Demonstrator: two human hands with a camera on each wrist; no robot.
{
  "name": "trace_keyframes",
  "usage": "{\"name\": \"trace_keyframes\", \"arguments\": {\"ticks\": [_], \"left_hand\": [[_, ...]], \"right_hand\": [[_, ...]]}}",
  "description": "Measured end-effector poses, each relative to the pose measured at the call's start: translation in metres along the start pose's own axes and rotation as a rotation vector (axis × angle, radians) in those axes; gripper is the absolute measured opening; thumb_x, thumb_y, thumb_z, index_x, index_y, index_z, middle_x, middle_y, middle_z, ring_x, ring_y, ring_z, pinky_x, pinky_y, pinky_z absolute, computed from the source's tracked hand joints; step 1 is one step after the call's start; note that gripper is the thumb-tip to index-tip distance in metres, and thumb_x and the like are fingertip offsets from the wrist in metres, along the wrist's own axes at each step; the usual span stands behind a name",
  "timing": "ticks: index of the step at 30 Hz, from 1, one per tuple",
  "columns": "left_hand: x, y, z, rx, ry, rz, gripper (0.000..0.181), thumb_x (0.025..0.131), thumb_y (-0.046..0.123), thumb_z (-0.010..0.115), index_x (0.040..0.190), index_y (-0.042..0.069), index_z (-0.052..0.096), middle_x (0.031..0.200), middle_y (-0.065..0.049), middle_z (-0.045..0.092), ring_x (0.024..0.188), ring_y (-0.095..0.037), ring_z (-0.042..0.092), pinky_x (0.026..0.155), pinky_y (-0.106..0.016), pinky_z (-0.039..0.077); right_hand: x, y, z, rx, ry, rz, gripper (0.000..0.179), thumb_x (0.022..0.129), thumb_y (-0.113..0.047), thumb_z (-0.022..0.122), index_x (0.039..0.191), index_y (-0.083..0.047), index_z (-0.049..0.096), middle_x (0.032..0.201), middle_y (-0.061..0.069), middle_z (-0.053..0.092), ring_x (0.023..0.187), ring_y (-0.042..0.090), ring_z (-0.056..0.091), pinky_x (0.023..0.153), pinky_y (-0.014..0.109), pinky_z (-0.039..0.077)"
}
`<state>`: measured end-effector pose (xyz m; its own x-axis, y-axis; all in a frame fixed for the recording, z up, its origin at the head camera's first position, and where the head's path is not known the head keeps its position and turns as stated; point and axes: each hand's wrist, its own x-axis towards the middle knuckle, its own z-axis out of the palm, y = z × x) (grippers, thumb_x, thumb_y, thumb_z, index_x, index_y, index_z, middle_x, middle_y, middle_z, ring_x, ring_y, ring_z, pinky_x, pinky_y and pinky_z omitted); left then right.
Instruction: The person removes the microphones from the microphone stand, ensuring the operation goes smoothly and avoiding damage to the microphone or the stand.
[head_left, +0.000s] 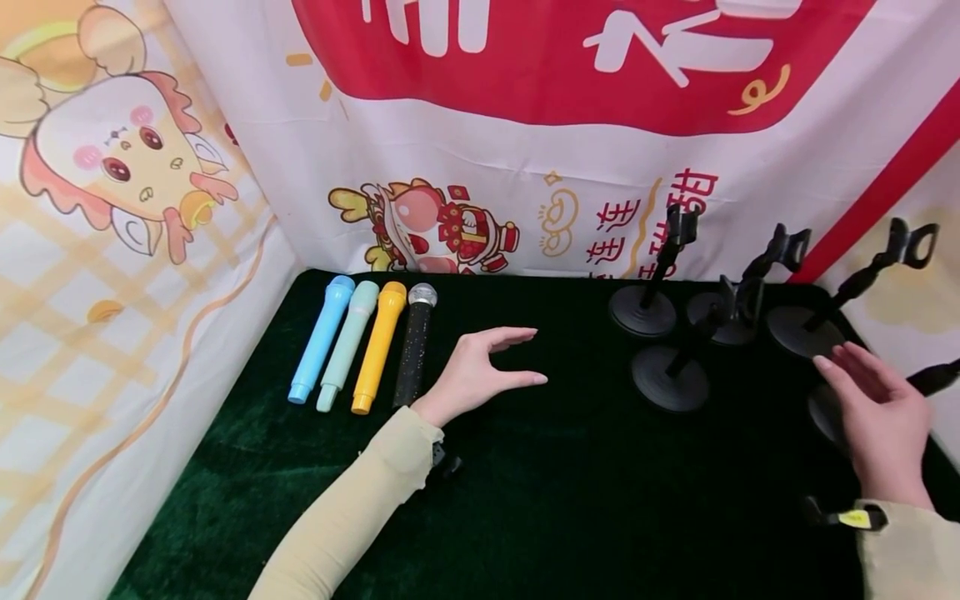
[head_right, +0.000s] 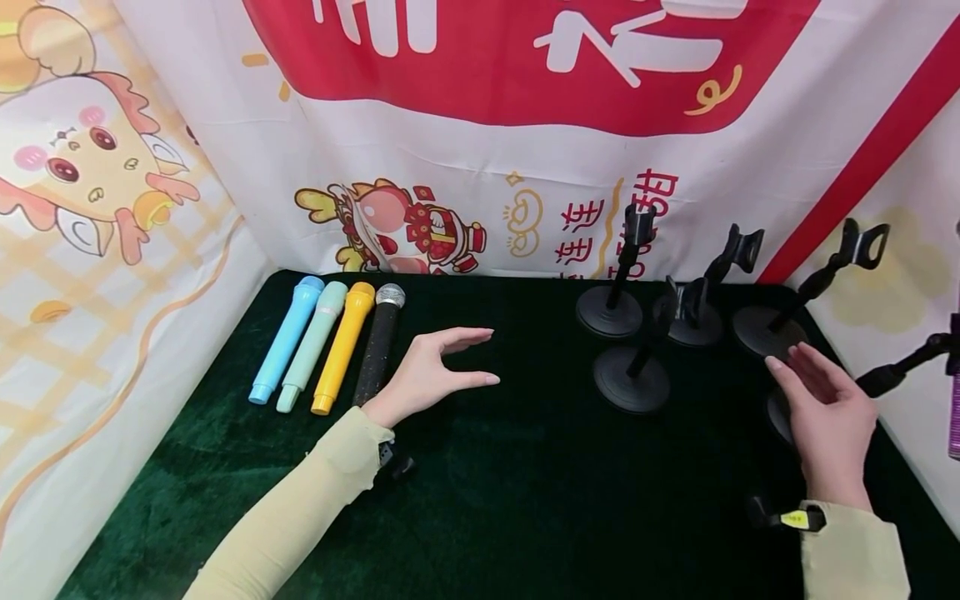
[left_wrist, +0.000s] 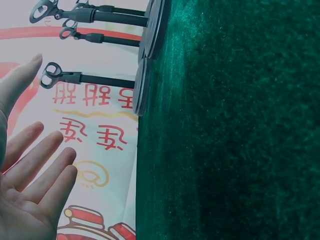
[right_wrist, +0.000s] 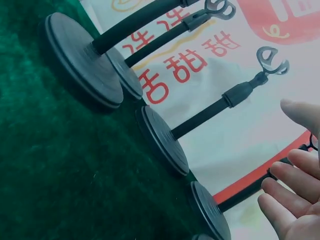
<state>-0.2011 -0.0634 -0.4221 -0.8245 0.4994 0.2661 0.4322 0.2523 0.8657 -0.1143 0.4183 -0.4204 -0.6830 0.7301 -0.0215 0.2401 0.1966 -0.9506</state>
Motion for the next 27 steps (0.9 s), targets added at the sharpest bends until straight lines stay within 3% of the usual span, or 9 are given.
{"name": "trace_keyframes", "arguments": {"ticks": [12,15,18,21,24,27], "left_hand": [[0.001,-0.001,0.002,0.007,-0.001,0.002,0.06,0.083,0.046,0.084,0.136,0.028,0.063,0.138,0.004,0.062,0.125,-0.006,0.055,0.107,-0.035,0.045],[0.001,-0.001,0.001,0.002,0.005,0.007,0.06,0.083,0.045,0.084,0.136,0.027,0.063,0.137,0.006,0.062,0.125,-0.008,0.056,0.107,-0.039,0.045],[0.001,-0.001,0.002,-0.001,0.006,0.009,0.06,0.083,0.045,0.084,0.136,0.027,0.063,0.137,0.007,0.062,0.125,-0.01,0.056,0.107,-0.041,0.045],[0.002,-0.001,0.002,-0.005,0.001,0.011,0.06,0.083,0.043,0.085,0.137,0.026,0.063,0.138,0.003,0.062,0.126,-0.013,0.056,0.108,-0.042,0.044],[0.001,-0.001,0.001,-0.002,0.0,0.008,0.06,0.083,0.042,0.085,0.137,0.026,0.063,0.138,0.002,0.062,0.126,-0.013,0.056,0.108,-0.04,0.045],[0.001,-0.001,0.001,-0.001,-0.001,0.003,0.059,0.084,0.043,0.085,0.137,0.026,0.063,0.137,0.007,0.062,0.126,-0.012,0.056,0.108,-0.04,0.044]], "right_hand": [[-0.021,0.006,-0.034,0.213,0.134,-0.037,0.043,0.088,-0.013,0.082,0.129,-0.018,0.072,0.11,-0.018,0.07,0.103,-0.004,0.061,0.088,0.004,0.039],[-0.013,0.018,-0.044,0.266,0.162,-0.042,0.039,0.089,-0.012,0.081,0.126,-0.019,0.072,0.107,-0.017,0.069,0.098,-0.003,0.062,0.087,0.005,0.041],[0.008,0.04,-0.055,0.351,0.15,-0.02,0.038,0.09,-0.012,0.08,0.125,-0.021,0.069,0.106,-0.015,0.069,0.09,-0.004,0.063,0.083,0.004,0.042],[0.032,0.06,-0.066,0.35,0.146,0.023,0.045,0.091,-0.014,0.078,0.132,-0.022,0.062,0.111,-0.017,0.064,0.086,-0.007,0.06,0.082,0.003,0.04],[0.045,0.068,-0.071,0.316,0.129,0.012,0.056,0.092,-0.015,0.075,0.143,-0.021,0.053,0.121,-0.015,0.06,0.098,-0.005,0.058,0.086,0.003,0.036],[0.045,0.063,-0.069,0.351,0.094,-0.076,0.051,0.092,-0.009,0.073,0.14,-0.017,0.057,0.124,-0.011,0.061,0.107,0.0,0.057,0.09,0.004,0.038]]}}
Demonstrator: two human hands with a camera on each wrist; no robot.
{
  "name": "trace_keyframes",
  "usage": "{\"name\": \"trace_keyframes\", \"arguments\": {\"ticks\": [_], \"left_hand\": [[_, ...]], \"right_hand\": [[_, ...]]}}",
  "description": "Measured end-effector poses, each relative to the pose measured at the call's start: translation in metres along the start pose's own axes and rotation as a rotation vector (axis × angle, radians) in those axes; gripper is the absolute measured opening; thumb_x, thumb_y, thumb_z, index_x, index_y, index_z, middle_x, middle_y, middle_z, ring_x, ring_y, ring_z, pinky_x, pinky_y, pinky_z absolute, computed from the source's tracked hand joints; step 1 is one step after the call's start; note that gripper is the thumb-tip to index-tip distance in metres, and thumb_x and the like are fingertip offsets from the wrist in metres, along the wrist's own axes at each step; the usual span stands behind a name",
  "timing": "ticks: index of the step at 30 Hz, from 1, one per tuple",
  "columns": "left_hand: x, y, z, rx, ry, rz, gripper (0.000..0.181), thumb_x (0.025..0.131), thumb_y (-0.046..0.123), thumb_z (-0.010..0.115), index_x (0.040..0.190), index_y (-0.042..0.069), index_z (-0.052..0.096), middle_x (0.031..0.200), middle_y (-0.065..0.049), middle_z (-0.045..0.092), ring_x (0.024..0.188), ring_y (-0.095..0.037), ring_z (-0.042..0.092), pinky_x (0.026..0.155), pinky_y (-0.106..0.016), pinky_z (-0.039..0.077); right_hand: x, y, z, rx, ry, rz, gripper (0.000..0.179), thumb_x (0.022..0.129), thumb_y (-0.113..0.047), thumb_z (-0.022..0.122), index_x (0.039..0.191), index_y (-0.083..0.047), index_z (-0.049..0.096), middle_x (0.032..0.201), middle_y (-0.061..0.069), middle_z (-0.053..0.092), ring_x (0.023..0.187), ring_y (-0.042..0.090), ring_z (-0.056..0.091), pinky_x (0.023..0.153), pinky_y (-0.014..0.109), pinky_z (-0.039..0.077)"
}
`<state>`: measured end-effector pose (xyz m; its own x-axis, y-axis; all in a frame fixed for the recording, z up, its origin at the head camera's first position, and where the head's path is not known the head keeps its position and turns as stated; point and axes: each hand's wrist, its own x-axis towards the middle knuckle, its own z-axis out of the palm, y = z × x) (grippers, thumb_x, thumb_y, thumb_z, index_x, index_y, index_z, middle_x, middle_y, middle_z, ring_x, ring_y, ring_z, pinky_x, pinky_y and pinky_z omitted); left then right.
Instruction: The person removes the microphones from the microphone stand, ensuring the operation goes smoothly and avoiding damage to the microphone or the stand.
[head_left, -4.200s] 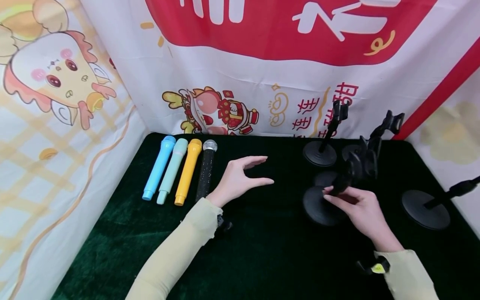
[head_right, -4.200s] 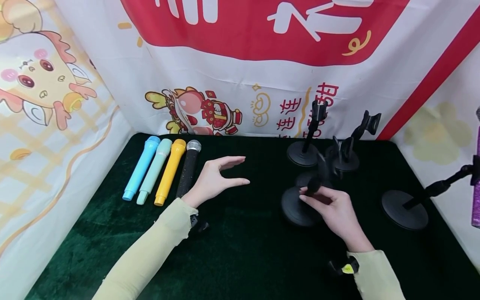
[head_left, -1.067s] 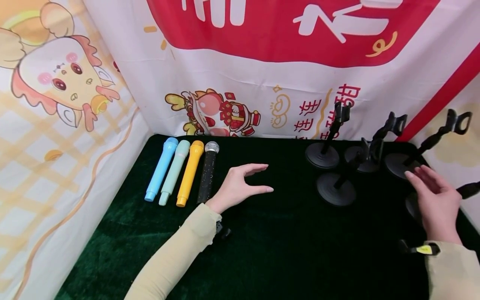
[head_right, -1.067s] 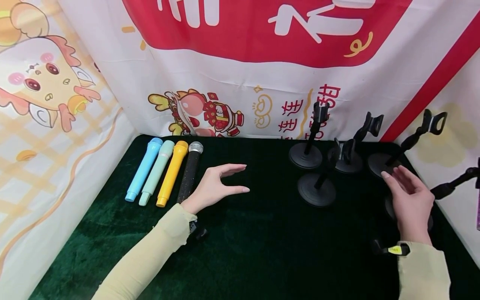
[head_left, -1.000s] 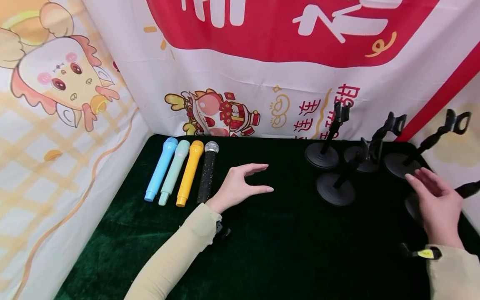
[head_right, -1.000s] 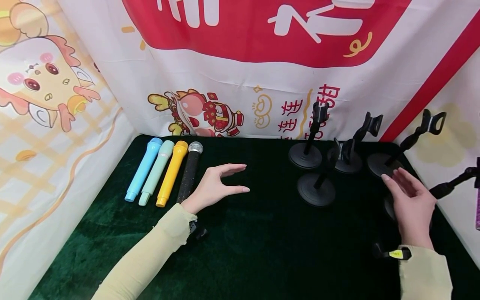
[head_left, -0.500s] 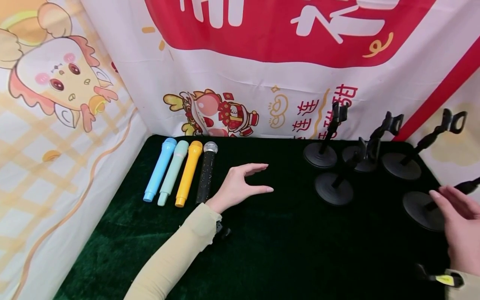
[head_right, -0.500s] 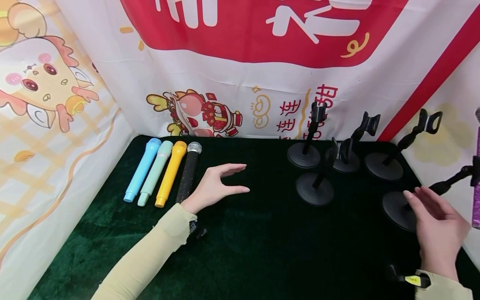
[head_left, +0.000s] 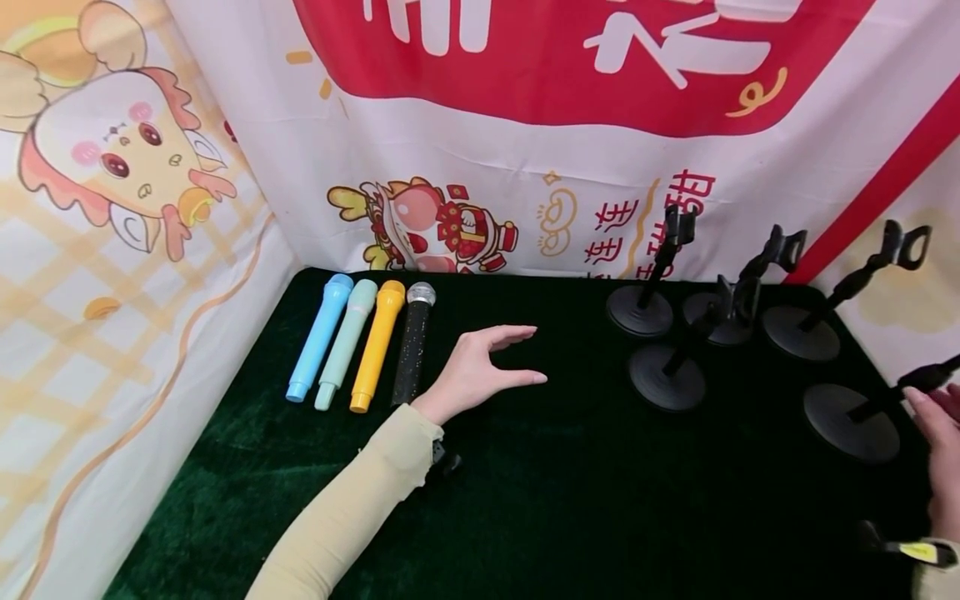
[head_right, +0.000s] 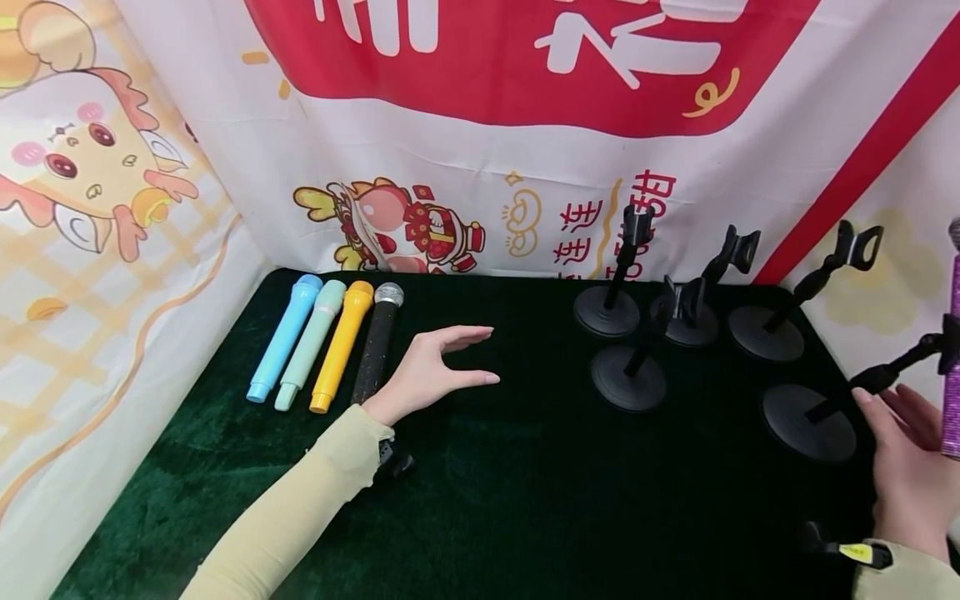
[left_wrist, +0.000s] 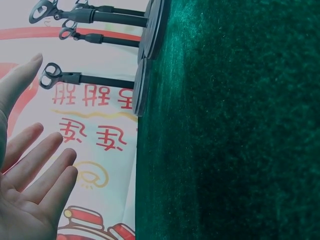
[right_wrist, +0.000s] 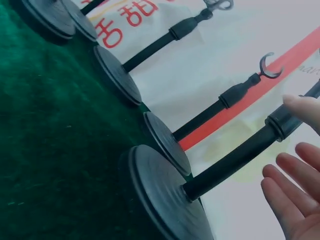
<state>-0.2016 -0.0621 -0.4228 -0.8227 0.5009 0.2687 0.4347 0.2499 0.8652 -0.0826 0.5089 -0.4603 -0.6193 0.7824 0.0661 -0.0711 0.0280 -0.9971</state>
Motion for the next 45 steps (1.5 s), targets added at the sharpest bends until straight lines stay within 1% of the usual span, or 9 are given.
{"name": "trace_keyframes", "arguments": {"ticks": [4,10,18,23,26,33,36,42,45], "left_hand": [[0.0,-0.001,-0.001,-0.004,-0.001,-0.004,0.06,0.084,0.044,0.084,0.137,0.027,0.063,0.136,0.012,0.061,0.127,-0.015,0.056,0.108,-0.042,0.044],[-0.001,-0.001,-0.001,-0.028,0.003,-0.009,0.06,0.083,0.042,0.085,0.137,0.026,0.063,0.136,0.011,0.062,0.127,-0.014,0.056,0.108,-0.048,0.043],[-0.001,-0.001,-0.003,-0.02,0.007,-0.008,0.06,0.083,0.045,0.084,0.137,0.029,0.063,0.136,0.011,0.062,0.127,-0.014,0.056,0.108,-0.046,0.044],[-0.002,0.0,-0.002,-0.007,0.006,-0.012,0.06,0.084,0.045,0.084,0.137,0.029,0.062,0.136,0.012,0.061,0.126,-0.008,0.055,0.108,-0.041,0.044],[-0.001,0.0,-0.002,-0.014,0.009,-0.007,0.059,0.084,0.041,0.085,0.137,0.028,0.063,0.136,0.012,0.062,0.126,-0.013,0.056,0.108,-0.043,0.044],[0.001,0.001,-0.003,-0.008,0.02,-0.009,0.06,0.083,0.04,0.086,0.137,0.028,0.063,0.137,0.007,0.062,0.126,-0.013,0.056,0.107,-0.034,0.044],[0.002,0.002,-0.004,-0.01,0.02,-0.01,0.06,0.083,0.038,0.087,0.137,0.027,0.063,0.137,0.008,0.062,0.125,-0.008,0.056,0.107,-0.033,0.044],[0.003,0.003,-0.003,-0.01,0.029,-0.007,0.063,0.081,0.032,0.089,0.137,0.022,0.063,0.138,0.003,0.062,0.126,-0.009,0.056,0.108,-0.037,0.044],[0.004,0.002,-0.003,-0.004,0.034,0.0,0.062,0.082,0.035,0.088,0.137,0.024,0.063,0.138,0.004,0.062,0.126,-0.009,0.056,0.108,-0.035,0.044]], "right_hand": [[-0.012,-0.017,0.016,0.026,-0.028,-0.071,0.038,0.09,-0.003,0.074,0.124,-0.02,0.069,0.113,-0.013,0.067,0.104,0.0,0.059,0.088,0.004,0.039],[-0.019,-0.031,0.034,0.058,0.006,0.016,0.034,0.09,-0.001,0.076,0.118,-0.02,0.073,0.097,-0.016,0.072,0.097,-0.001,0.062,0.079,0.005,0.042],[-0.017,-0.029,0.035,0.137,-0.033,0.004,0.024,0.093,0.001,0.072,0.111,-0.014,0.073,0.092,-0.01,0.074,0.08,0.0,0.068,0.072,0.005,0.047],[-0.018,-0.026,0.033,0.117,-0.057,-0.047,0.022,0.094,0.002,0.07,0.108,-0.014,0.074,0.089,-0.012,0.074,0.08,-0.001,0.067,0.07,0.004,0.046],[-0.019,-0.025,0.032,0.096,-0.064,-0.083,0.023,0.094,0.004,0.07,0.108,-0.013,0.075,0.088,-0.013,0.074,0.079,-0.002,0.067,0.069,0.004,0.046],[-0.028,-0.036,0.037,-0.073,-0.099,-0.12,0.025,0.089,0.005,0.074,0.102,-0.016,0.077,0.087,-0.016,0.073,0.079,-0.005,0.067,0.065,0.005,0.047],[-0.033,-0.043,0.042,-0.194,-0.152,-0.166,0.023,0.09,0.005,0.073,0.099,-0.017,0.076,0.086,-0.021,0.071,0.079,-0.008,0.066,0.065,0.005,0.047],[-0.046,-0.057,0.052,-0.308,-0.324,-0.263,0.03,0.094,0.002,0.07,0.093,-0.027,0.069,0.086,-0.029,0.067,0.078,-0.014,0.062,0.067,0.003,0.047],[-0.053,-0.064,0.058,-0.36,-0.358,-0.308,0.033,0.094,0.0,0.07,0.095,-0.032,0.065,0.087,-0.033,0.065,0.077,-0.016,0.061,0.066,0.003,0.046]]}}
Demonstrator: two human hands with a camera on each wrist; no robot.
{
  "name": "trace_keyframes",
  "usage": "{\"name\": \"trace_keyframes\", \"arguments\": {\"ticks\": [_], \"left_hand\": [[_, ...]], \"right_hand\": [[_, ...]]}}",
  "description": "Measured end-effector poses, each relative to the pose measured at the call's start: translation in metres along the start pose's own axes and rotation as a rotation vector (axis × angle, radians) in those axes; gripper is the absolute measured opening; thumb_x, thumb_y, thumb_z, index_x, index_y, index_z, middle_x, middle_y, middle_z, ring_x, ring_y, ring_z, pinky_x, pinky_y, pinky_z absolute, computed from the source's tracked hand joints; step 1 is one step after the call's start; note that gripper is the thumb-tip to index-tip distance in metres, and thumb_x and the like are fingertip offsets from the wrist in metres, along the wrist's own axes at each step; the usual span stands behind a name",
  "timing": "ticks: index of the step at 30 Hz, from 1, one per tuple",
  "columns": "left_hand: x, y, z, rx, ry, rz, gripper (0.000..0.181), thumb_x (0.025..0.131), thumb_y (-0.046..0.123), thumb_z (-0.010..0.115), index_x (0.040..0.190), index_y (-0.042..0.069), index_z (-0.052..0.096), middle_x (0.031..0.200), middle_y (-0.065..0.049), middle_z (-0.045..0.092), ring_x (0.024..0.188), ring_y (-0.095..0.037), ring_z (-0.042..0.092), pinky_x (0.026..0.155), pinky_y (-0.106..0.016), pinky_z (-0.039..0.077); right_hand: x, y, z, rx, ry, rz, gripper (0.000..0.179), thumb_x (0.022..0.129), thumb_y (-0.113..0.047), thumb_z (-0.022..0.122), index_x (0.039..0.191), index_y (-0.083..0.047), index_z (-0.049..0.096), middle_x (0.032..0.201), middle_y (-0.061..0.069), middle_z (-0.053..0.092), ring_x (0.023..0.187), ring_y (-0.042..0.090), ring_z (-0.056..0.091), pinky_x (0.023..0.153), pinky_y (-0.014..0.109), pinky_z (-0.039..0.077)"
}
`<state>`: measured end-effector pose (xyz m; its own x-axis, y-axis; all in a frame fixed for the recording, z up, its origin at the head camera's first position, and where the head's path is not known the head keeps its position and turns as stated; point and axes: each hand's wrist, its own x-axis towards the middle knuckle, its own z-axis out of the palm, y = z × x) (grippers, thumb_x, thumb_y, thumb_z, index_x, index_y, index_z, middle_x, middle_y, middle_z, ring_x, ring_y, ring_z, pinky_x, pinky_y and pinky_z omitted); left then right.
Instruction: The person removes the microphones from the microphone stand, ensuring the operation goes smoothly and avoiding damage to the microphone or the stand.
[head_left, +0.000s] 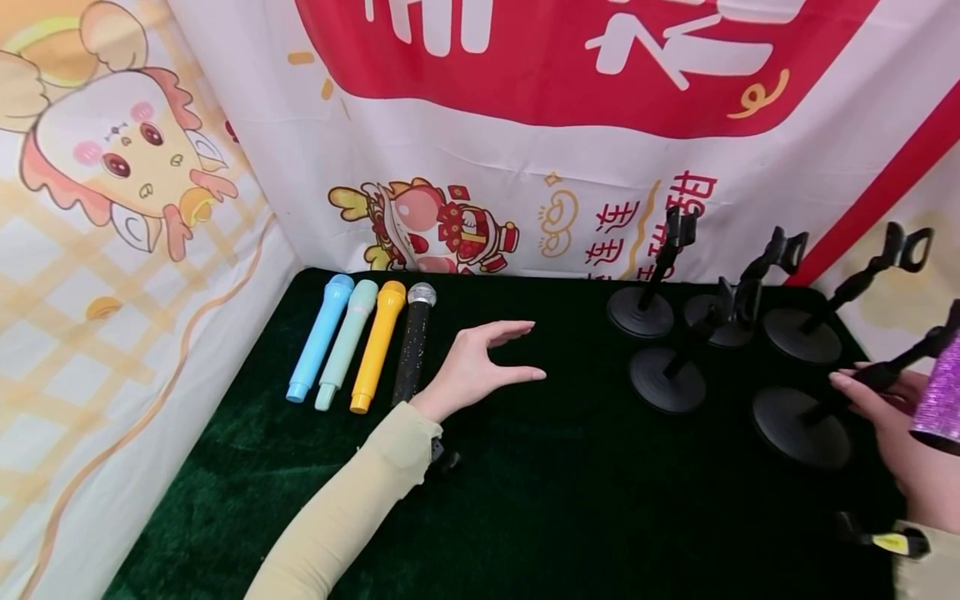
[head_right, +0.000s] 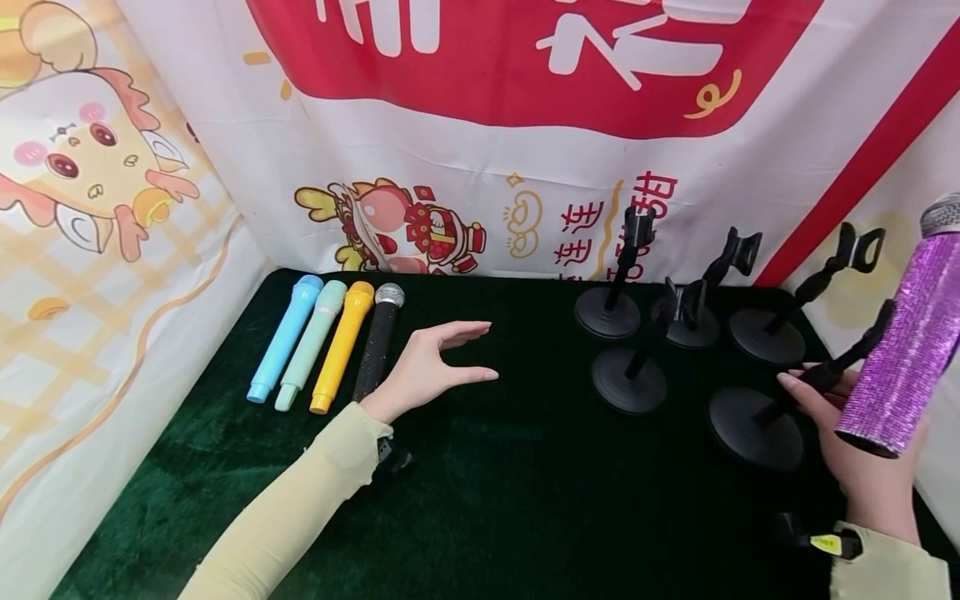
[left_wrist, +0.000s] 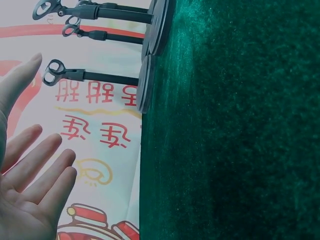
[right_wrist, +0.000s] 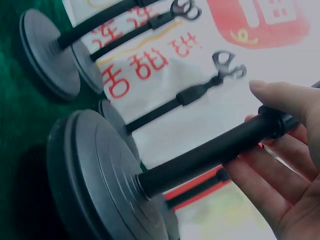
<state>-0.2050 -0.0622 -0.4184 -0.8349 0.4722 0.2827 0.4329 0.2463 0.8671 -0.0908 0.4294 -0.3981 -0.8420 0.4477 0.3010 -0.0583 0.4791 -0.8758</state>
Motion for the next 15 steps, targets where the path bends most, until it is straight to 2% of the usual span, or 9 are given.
{"name": "trace_keyframes", "arguments": {"ticks": [3,8,12,15], "left_hand": [[0.0,0.0,-0.001,0.011,0.006,0.007,0.061,0.082,0.04,0.086,0.137,0.026,0.063,0.136,0.01,0.062,0.125,-0.008,0.056,0.107,-0.032,0.044],[0.001,0.001,-0.001,0.018,0.011,0.009,0.061,0.082,0.043,0.086,0.137,0.028,0.063,0.135,0.011,0.062,0.125,-0.01,0.057,0.106,-0.03,0.045],[0.002,0.001,-0.002,0.005,0.014,0.008,0.06,0.083,0.038,0.087,0.137,0.027,0.064,0.135,0.01,0.063,0.125,-0.012,0.057,0.107,-0.036,0.045],[0.002,0.002,-0.002,0.002,0.018,0.008,0.059,0.083,0.034,0.087,0.137,0.026,0.064,0.135,0.011,0.063,0.125,-0.009,0.057,0.107,-0.038,0.045]], "right_hand": [[-0.004,-0.012,0.004,-0.07,-0.007,-0.005,0.031,0.094,-0.005,0.072,0.097,-0.036,0.064,0.086,-0.037,0.061,0.077,-0.018,0.058,0.07,0.001,0.043],[-0.011,-0.032,0.011,-0.149,-0.032,-0.021,0.031,0.095,-0.014,0.074,0.098,-0.043,0.062,0.087,-0.039,0.057,0.082,-0.02,0.053,0.072,0.001,0.037],[-0.016,-0.045,0.017,-0.14,-0.071,-0.096,0.026,0.094,-0.01,0.075,0.101,-0.033,0.068,0.09,-0.037,0.061,0.084,-0.019,0.057,0.073,0.0,0.04],[-0.02,-0.054,0.023,-0.121,-0.092,-0.151,0.022,0.091,-0.003,0.076,0.103,-0.021,0.072,0.092,-0.034,0.065,0.083,-0.016,0.061,0.072,0.002,0.043]]}}
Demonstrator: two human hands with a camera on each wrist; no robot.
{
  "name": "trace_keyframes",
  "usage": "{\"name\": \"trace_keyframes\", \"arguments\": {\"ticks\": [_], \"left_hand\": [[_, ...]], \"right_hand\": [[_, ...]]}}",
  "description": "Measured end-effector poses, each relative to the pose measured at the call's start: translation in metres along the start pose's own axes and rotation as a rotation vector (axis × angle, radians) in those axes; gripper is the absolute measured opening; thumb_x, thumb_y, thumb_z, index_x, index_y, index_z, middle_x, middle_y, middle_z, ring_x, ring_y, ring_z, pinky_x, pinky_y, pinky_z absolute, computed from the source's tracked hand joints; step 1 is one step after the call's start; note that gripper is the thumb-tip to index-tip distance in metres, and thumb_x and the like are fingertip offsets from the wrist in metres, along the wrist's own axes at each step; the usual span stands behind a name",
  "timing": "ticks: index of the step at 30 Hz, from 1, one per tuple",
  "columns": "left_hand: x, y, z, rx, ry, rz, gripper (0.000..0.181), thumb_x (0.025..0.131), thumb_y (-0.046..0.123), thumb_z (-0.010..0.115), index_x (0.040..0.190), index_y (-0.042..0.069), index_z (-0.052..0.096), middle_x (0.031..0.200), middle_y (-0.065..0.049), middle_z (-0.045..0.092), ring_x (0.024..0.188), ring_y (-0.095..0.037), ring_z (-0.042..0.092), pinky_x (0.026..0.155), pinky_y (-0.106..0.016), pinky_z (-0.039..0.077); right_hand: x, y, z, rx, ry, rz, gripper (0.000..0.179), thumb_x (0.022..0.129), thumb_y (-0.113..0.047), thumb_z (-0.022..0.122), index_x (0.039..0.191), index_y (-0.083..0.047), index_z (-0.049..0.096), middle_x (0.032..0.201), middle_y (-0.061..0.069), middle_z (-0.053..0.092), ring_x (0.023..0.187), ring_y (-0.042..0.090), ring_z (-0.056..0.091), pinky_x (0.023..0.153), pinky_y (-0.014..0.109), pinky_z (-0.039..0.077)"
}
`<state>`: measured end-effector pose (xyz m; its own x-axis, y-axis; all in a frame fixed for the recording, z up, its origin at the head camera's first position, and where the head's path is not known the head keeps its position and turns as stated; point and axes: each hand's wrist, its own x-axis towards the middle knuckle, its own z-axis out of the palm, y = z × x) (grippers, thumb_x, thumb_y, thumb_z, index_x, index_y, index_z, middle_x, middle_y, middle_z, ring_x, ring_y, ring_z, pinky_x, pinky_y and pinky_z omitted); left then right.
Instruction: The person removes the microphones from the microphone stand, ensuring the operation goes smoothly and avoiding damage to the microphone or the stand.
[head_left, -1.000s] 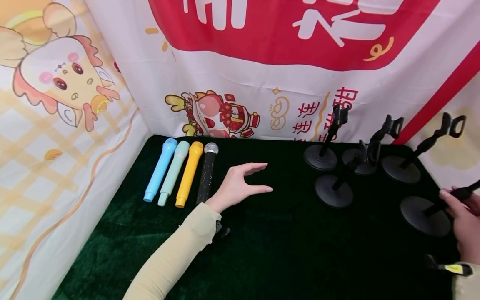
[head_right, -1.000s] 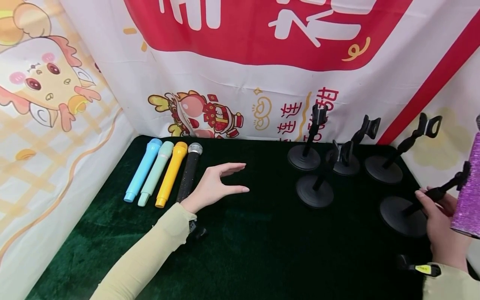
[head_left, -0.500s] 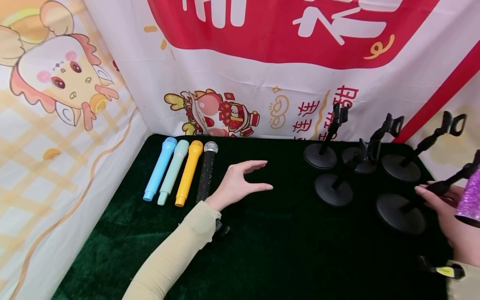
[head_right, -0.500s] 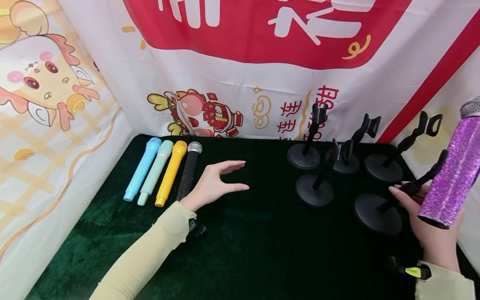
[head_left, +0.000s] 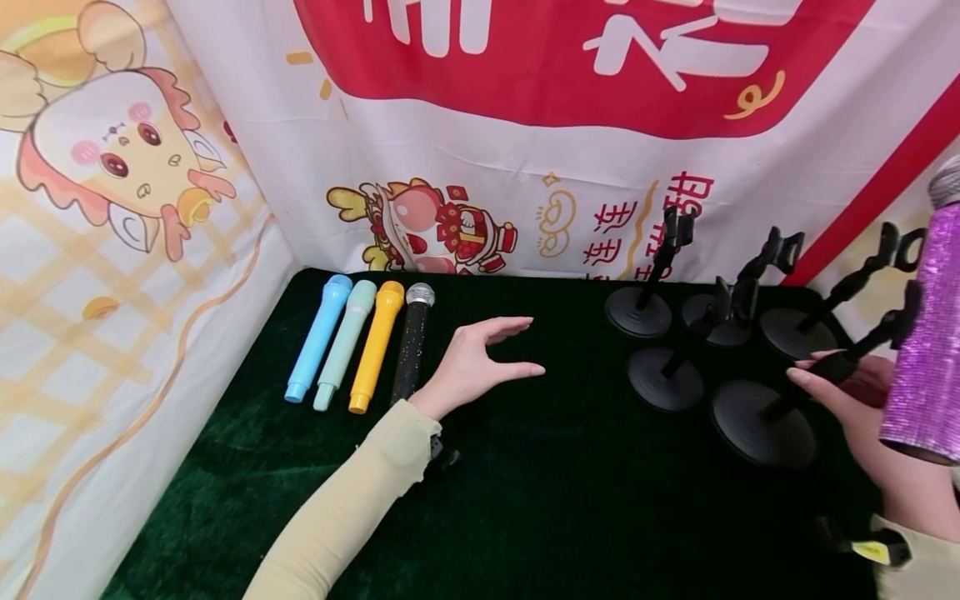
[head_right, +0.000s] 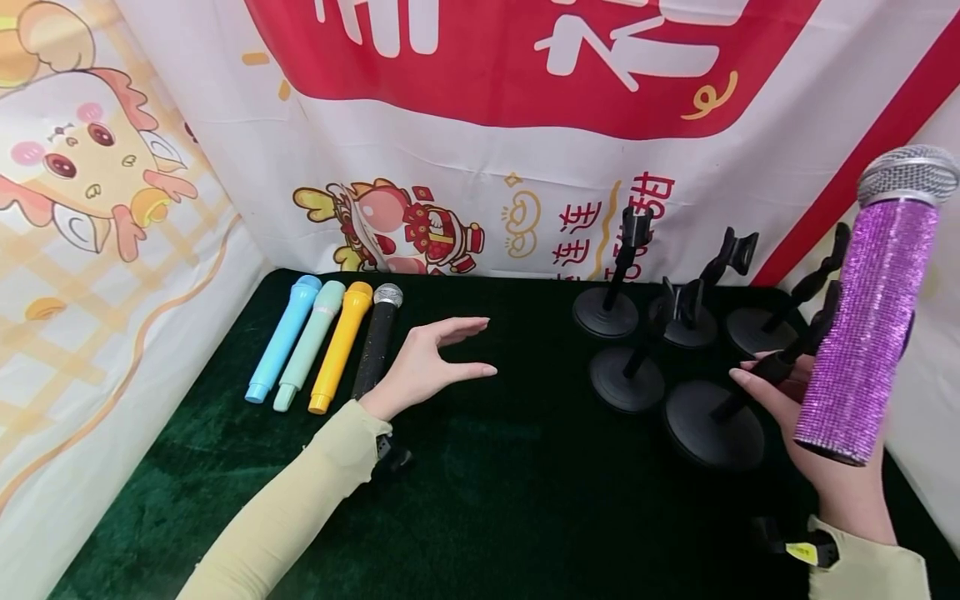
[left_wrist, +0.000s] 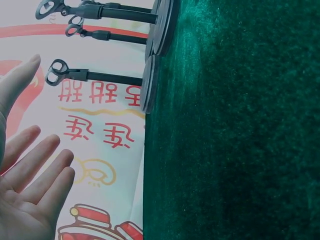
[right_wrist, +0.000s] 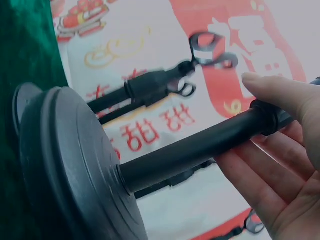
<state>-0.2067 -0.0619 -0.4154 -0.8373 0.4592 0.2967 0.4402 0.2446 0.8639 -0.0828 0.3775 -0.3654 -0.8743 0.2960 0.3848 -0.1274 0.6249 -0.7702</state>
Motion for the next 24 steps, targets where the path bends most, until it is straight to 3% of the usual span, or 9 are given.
{"name": "trace_keyframes", "arguments": {"ticks": [4,10,19,24], "left_hand": [[0.0,0.003,0.0,0.008,0.007,0.0,0.059,0.083,0.034,0.087,0.137,0.025,0.064,0.134,0.012,0.063,0.124,-0.008,0.057,0.107,-0.035,0.045],[0.0,0.003,-0.001,-0.001,0.011,0.005,0.06,0.083,0.035,0.087,0.137,0.023,0.064,0.134,0.011,0.064,0.126,-0.016,0.058,0.106,-0.031,0.045],[0.0,0.003,-0.004,0.007,0.015,0.012,0.06,0.083,0.037,0.087,0.137,0.023,0.064,0.134,0.012,0.063,0.125,-0.011,0.058,0.105,-0.027,0.044],[-0.001,0.003,-0.005,0.01,0.021,0.016,0.06,0.083,0.037,0.086,0.137,0.023,0.064,0.134,0.012,0.063,0.124,-0.007,0.057,0.105,-0.028,0.045]], "right_hand": [[-0.002,-0.012,0.007,0.051,-0.012,-0.059,0.021,0.088,0.006,0.076,0.105,-0.007,0.074,0.094,-0.028,0.07,0.083,-0.011,0.065,0.072,0.004,0.046],[-0.006,-0.031,0.021,0.126,-0.035,-0.174,0.025,0.083,0.017,0.074,0.106,0.011,0.069,0.097,-0.018,0.074,0.082,-0.003,0.069,0.072,0.008,0.05],[-0.004,-0.044,0.055,0.232,-0.091,-0.249,0.027,0.079,0.023,0.073,0.104,0.016,0.066,0.096,-0.014,0.074,0.084,0.0,0.071,0.075,0.01,0.052],[-0.003,-0.053,0.078,0.355,-0.131,-0.277,0.029,0.077,0.027,0.071,0.104,0.018,0.065,0.095,-0.008,0.075,0.084,0.004,0.072,0.077,0.013,0.053]]}}
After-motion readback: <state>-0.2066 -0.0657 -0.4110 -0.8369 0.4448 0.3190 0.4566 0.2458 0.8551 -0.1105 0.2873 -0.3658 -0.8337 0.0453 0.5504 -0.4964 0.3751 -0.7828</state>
